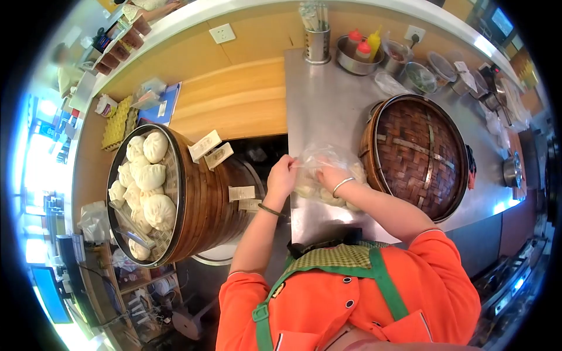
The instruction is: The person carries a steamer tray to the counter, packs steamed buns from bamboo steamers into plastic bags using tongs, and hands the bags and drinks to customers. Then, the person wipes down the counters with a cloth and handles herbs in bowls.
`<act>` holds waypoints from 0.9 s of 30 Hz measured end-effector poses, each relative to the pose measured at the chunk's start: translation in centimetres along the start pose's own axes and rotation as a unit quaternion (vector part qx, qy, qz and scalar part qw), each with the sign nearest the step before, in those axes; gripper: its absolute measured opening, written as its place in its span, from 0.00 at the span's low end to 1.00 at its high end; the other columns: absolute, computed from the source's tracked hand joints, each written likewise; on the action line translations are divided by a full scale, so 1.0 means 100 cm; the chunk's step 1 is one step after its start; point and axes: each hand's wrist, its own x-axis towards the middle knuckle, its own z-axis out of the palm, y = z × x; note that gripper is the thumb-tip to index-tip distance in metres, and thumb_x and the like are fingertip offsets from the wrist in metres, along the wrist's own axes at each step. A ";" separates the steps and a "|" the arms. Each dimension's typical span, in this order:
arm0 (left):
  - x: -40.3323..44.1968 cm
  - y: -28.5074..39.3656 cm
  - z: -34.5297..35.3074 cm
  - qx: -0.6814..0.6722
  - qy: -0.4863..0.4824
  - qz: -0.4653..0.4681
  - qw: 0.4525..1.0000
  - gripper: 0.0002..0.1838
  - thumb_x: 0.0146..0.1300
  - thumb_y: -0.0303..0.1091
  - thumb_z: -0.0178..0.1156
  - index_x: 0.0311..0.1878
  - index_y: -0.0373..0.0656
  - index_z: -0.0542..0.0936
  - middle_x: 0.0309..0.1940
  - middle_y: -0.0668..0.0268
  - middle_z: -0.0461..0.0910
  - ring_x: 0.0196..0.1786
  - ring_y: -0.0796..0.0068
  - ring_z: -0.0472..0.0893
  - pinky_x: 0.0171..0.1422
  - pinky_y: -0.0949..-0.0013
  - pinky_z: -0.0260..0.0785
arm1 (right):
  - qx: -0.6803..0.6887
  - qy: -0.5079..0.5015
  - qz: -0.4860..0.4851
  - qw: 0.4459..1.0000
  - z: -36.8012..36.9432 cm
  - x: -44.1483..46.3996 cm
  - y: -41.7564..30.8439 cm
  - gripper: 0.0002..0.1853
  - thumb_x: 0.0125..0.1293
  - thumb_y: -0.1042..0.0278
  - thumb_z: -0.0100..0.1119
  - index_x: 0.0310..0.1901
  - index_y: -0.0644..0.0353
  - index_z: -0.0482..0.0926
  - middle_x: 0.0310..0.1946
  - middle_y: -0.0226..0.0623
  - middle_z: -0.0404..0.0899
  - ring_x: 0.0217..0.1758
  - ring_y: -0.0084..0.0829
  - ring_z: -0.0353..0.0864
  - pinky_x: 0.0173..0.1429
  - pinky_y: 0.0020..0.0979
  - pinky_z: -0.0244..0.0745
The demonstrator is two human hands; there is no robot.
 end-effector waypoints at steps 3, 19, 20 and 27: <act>-0.011 -0.034 0.011 0.060 0.021 0.074 0.995 0.15 0.63 0.38 0.48 0.27 0.35 0.73 0.27 0.51 0.75 0.32 0.54 0.75 0.36 0.62 0.67 | 0.124 0.104 0.052 0.985 0.025 0.011 0.013 0.29 0.56 0.61 0.57 0.60 0.56 0.62 0.51 0.54 0.70 0.53 0.48 0.71 0.56 0.39 0.66; -0.046 -0.049 0.023 -0.650 -0.008 -0.144 0.746 0.11 0.66 0.32 0.44 0.43 0.36 0.71 0.42 0.57 0.75 0.49 0.62 0.75 0.57 0.59 0.67 | 0.053 0.031 -0.063 0.996 0.019 0.042 0.006 0.54 0.41 0.44 0.68 0.67 0.52 0.47 0.63 0.54 0.56 0.69 0.58 0.42 0.69 0.40 0.49; -0.045 -0.047 0.019 -0.690 -0.029 -0.121 0.713 0.10 0.66 0.32 0.44 0.42 0.36 0.72 0.42 0.57 0.75 0.49 0.62 0.75 0.58 0.59 0.67 | 0.087 0.051 -0.047 0.994 0.025 0.046 0.009 0.54 0.40 0.44 0.68 0.67 0.52 0.49 0.64 0.54 0.54 0.69 0.57 0.42 0.69 0.40 0.50; -0.033 -0.075 0.049 -0.686 -0.023 -0.084 0.722 0.07 0.64 0.30 0.46 0.40 0.38 0.72 0.25 0.70 0.71 0.27 0.81 0.69 0.37 0.75 0.67 | -0.073 0.075 -0.055 0.993 0.025 0.023 -0.007 0.55 0.37 0.49 0.70 0.67 0.48 0.48 0.69 0.50 0.33 0.69 0.52 0.46 0.69 0.39 0.50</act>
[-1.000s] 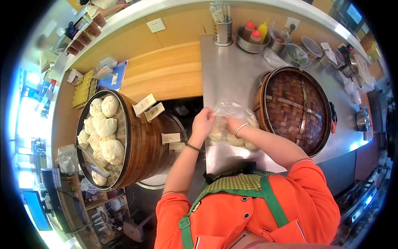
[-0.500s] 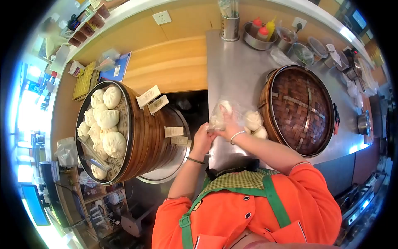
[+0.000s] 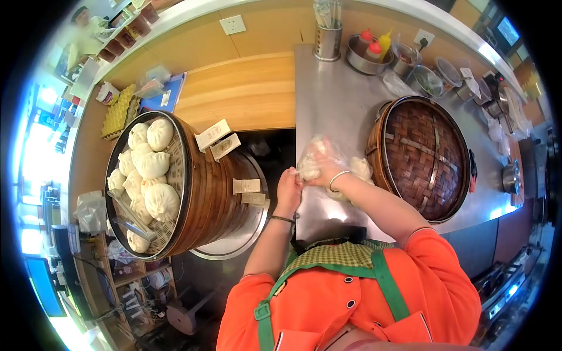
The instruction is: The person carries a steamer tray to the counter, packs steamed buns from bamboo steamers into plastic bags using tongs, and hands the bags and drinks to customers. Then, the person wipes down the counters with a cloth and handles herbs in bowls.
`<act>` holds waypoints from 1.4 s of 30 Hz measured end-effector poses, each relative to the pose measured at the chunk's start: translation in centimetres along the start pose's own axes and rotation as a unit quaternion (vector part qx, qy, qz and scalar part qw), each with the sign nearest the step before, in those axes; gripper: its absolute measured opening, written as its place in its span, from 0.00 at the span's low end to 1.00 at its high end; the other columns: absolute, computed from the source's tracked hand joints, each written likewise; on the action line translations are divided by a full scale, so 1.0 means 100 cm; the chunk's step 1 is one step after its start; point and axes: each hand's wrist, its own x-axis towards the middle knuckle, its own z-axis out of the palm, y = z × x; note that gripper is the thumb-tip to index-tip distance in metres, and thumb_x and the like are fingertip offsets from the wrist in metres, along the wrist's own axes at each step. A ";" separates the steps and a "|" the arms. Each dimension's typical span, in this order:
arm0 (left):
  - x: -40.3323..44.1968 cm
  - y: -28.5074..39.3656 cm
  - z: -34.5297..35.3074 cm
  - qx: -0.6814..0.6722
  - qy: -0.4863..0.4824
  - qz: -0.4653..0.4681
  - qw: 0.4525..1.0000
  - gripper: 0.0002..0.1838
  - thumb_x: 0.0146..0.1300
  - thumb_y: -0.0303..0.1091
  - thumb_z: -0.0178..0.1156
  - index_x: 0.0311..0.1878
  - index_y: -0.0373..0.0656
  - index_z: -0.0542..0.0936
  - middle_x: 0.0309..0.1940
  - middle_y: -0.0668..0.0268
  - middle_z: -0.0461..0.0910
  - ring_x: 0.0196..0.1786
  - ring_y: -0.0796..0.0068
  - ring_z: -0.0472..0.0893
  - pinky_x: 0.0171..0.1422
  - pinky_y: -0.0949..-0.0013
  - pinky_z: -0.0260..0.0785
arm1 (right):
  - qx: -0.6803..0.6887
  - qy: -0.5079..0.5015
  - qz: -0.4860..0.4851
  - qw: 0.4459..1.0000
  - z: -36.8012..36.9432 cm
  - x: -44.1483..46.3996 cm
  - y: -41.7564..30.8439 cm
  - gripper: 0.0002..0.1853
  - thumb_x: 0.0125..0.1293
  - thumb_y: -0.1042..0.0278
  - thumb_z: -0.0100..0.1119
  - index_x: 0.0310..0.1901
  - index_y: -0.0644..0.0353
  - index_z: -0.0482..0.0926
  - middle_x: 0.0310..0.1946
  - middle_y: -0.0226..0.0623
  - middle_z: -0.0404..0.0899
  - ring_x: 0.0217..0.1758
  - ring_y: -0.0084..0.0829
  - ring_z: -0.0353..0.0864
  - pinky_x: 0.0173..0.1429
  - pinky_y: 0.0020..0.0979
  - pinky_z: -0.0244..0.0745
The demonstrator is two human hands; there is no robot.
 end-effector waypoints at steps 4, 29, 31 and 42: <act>-0.004 0.007 0.022 0.065 0.070 -0.014 0.995 0.09 0.63 0.28 0.47 0.43 0.35 0.71 0.26 0.69 0.71 0.24 0.81 0.66 0.31 0.79 0.63 | -0.091 -0.030 -0.021 0.995 0.004 0.003 -0.008 0.43 0.41 0.55 0.68 0.63 0.48 0.60 0.69 0.49 0.31 0.67 0.57 0.49 0.67 0.40 0.55; 0.069 0.052 0.043 0.129 0.134 -0.183 0.965 0.07 0.58 0.25 0.47 0.30 0.40 0.76 0.12 0.76 0.60 0.14 0.83 0.57 0.17 0.77 0.50 | 0.469 0.046 0.198 0.859 -0.013 -0.020 0.013 0.26 0.49 0.63 0.59 0.49 0.66 0.68 0.48 0.46 0.72 0.49 0.43 0.75 0.52 0.39 0.70; 0.069 0.045 0.040 0.143 0.147 -0.177 0.963 0.07 0.57 0.26 0.47 0.31 0.41 0.76 0.12 0.76 0.60 0.14 0.83 0.57 0.16 0.77 0.49 | 0.756 0.047 0.239 0.608 -0.016 -0.026 0.012 0.25 0.53 0.66 0.55 0.52 0.65 0.66 0.45 0.41 0.74 0.49 0.38 0.75 0.50 0.43 0.71; 0.054 0.053 0.054 0.153 0.116 -0.096 0.977 0.09 0.54 0.27 0.52 0.39 0.42 0.73 0.19 0.73 0.65 0.19 0.80 0.64 0.22 0.75 0.58 | 0.897 -0.071 0.130 0.417 -0.041 -0.072 0.064 0.24 0.54 0.66 0.53 0.55 0.53 0.66 0.54 0.38 0.69 0.59 0.42 0.67 0.57 0.51 0.67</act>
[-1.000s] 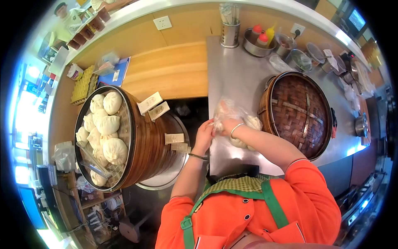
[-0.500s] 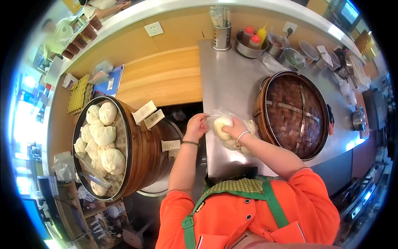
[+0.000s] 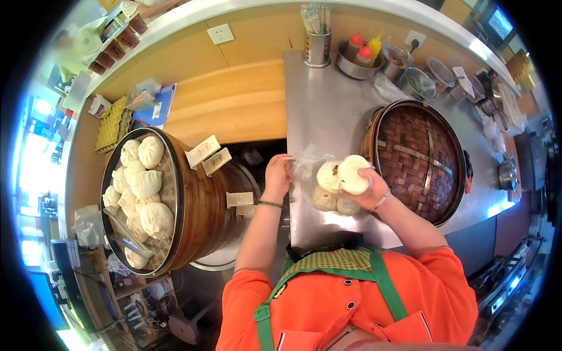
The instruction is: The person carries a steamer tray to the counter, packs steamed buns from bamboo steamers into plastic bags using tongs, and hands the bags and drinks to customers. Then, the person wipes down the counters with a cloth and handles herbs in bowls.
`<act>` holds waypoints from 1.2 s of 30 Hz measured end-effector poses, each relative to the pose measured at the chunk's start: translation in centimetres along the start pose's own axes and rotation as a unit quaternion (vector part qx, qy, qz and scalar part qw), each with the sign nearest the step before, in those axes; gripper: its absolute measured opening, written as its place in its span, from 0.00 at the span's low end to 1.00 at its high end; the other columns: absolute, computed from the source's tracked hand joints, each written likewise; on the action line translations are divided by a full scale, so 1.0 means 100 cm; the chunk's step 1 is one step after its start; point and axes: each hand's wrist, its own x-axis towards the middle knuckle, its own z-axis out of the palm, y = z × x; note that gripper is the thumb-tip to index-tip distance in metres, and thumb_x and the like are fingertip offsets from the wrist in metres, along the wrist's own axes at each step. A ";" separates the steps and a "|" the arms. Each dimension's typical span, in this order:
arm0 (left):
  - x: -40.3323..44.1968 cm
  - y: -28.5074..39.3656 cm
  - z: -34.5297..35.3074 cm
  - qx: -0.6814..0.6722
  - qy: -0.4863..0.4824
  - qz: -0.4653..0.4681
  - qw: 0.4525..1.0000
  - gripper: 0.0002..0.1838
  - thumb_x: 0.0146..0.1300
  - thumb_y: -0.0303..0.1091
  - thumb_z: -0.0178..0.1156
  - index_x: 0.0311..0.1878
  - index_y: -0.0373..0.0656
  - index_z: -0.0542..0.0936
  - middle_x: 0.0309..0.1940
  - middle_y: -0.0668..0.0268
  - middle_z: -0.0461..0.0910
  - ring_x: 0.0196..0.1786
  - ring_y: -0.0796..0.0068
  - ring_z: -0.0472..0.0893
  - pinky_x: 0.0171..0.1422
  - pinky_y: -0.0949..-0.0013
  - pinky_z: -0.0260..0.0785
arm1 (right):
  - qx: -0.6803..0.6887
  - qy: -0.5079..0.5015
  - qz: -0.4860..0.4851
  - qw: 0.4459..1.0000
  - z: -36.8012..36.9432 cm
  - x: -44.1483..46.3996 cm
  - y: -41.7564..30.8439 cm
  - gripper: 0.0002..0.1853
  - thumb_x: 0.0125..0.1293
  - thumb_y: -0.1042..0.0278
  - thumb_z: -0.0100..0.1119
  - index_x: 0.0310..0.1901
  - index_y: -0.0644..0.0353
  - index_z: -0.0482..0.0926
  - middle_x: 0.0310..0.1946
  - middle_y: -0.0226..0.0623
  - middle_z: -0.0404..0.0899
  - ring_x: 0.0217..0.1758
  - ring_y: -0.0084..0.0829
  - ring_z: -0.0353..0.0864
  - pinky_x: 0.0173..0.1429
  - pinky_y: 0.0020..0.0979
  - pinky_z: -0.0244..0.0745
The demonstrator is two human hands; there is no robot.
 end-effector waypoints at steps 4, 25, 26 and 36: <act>-0.039 0.024 0.016 0.241 -0.052 0.286 0.926 0.21 0.48 0.25 0.54 0.50 0.39 0.70 0.39 0.63 0.71 0.42 0.69 0.71 0.49 0.68 0.64 | 0.064 -0.158 -0.013 0.985 -0.012 -0.022 -0.018 0.28 0.51 0.60 0.53 0.57 0.52 0.66 0.55 0.40 0.69 0.59 0.47 0.66 0.53 0.53 0.70; -0.087 0.045 0.098 -0.156 -0.120 0.085 0.977 0.04 0.66 0.32 0.48 0.38 0.44 0.70 0.32 0.69 0.72 0.34 0.78 0.72 0.42 0.71 0.68 | -0.084 -0.285 -0.192 0.935 0.017 -0.008 -0.061 0.29 0.47 0.61 0.55 0.54 0.57 0.68 0.54 0.40 0.69 0.59 0.44 0.66 0.54 0.44 0.71; -0.097 0.044 0.110 -0.166 -0.159 0.017 0.973 0.03 0.66 0.32 0.48 0.39 0.45 0.70 0.33 0.69 0.73 0.35 0.78 0.72 0.43 0.70 0.68 | -0.026 -0.288 -0.153 0.945 0.016 -0.001 -0.062 0.28 0.47 0.61 0.54 0.54 0.55 0.69 0.54 0.40 0.70 0.59 0.45 0.66 0.51 0.51 0.72; -0.001 0.082 0.129 -0.054 -0.145 0.189 0.970 0.03 0.62 0.32 0.54 0.35 0.45 0.72 0.25 0.75 0.72 0.29 0.83 0.72 0.35 0.77 0.66 | -0.173 -0.144 -0.068 0.972 0.044 0.079 -0.106 0.25 0.57 0.70 0.50 0.58 0.62 0.62 0.54 0.43 0.69 0.57 0.40 0.70 0.59 0.49 0.67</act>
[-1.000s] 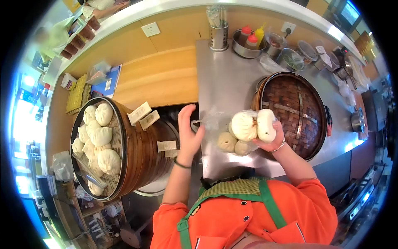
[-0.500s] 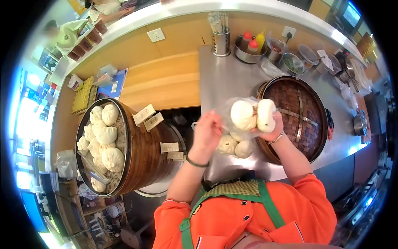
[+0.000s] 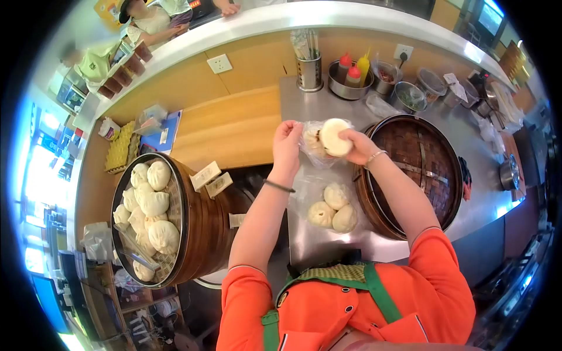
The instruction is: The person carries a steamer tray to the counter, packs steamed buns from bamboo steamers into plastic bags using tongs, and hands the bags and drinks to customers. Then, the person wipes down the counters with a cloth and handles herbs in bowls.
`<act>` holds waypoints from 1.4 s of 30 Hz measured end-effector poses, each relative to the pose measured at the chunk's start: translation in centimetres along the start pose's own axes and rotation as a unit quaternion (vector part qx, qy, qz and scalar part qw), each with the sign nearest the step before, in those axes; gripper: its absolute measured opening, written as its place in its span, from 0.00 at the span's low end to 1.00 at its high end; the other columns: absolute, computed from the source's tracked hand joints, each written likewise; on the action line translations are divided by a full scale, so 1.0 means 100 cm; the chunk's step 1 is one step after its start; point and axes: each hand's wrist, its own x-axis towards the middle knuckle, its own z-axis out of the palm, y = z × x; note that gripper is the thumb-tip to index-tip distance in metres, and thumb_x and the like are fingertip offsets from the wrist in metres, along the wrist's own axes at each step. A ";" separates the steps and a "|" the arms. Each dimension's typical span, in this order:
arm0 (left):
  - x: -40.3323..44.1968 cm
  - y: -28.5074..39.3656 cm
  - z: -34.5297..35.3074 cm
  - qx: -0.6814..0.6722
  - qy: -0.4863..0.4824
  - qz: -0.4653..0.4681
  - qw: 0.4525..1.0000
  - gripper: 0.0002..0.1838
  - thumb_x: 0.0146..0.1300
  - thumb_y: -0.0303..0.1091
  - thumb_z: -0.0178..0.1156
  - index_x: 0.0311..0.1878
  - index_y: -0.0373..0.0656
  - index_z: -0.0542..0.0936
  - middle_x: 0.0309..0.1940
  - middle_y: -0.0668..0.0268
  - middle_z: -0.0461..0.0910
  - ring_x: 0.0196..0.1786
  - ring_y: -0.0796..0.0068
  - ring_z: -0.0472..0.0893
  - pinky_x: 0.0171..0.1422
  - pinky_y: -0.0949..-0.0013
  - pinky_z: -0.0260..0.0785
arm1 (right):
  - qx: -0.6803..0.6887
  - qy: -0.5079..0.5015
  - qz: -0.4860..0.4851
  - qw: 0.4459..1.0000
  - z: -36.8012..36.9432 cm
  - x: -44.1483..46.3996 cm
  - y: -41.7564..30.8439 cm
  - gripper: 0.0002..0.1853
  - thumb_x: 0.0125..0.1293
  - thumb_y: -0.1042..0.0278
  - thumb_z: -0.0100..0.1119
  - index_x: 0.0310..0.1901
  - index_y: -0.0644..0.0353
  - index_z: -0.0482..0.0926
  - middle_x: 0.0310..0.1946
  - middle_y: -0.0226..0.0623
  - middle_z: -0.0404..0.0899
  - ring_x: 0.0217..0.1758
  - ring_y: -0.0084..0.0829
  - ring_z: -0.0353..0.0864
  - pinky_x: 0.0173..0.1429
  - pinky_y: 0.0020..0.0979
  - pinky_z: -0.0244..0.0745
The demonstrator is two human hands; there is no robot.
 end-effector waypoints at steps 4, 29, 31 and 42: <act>0.039 -0.041 -0.034 0.123 0.027 0.016 0.992 0.03 0.63 0.32 0.54 0.35 0.44 0.72 0.22 0.75 0.71 0.24 0.85 0.69 0.29 0.80 0.61 | -0.069 0.108 0.004 0.992 -0.029 0.045 0.020 0.22 0.59 0.71 0.48 0.56 0.62 0.63 0.53 0.39 0.70 0.56 0.38 0.70 0.57 0.47 0.68; 0.048 -0.022 -0.030 0.331 -0.104 -0.029 0.937 0.21 0.52 0.21 0.54 0.52 0.35 0.69 0.44 0.62 0.71 0.41 0.79 0.73 0.47 0.75 0.67 | -0.694 0.304 -0.221 0.614 -0.047 -0.014 -0.037 0.09 0.53 0.73 0.52 0.36 0.60 0.79 0.34 0.44 0.79 0.40 0.42 0.77 0.45 0.36 0.72; 0.034 -0.018 -0.028 0.377 -0.124 -0.019 0.918 0.22 0.52 0.22 0.56 0.53 0.34 0.68 0.45 0.62 0.71 0.43 0.76 0.73 0.49 0.73 0.67 | -0.668 0.297 -0.233 0.641 -0.034 -0.035 -0.026 0.11 0.54 0.74 0.51 0.40 0.61 0.77 0.36 0.43 0.76 0.38 0.40 0.76 0.45 0.35 0.72; -0.085 -0.003 -0.097 0.640 -0.130 0.024 0.757 0.10 0.53 0.27 0.59 0.39 0.36 0.75 0.32 0.58 0.77 0.38 0.64 0.78 0.45 0.68 0.69 | -0.064 0.457 0.103 0.881 0.013 -0.171 0.175 0.15 0.63 0.63 0.49 0.47 0.63 0.66 0.32 0.34 0.71 0.34 0.26 0.73 0.36 0.26 0.74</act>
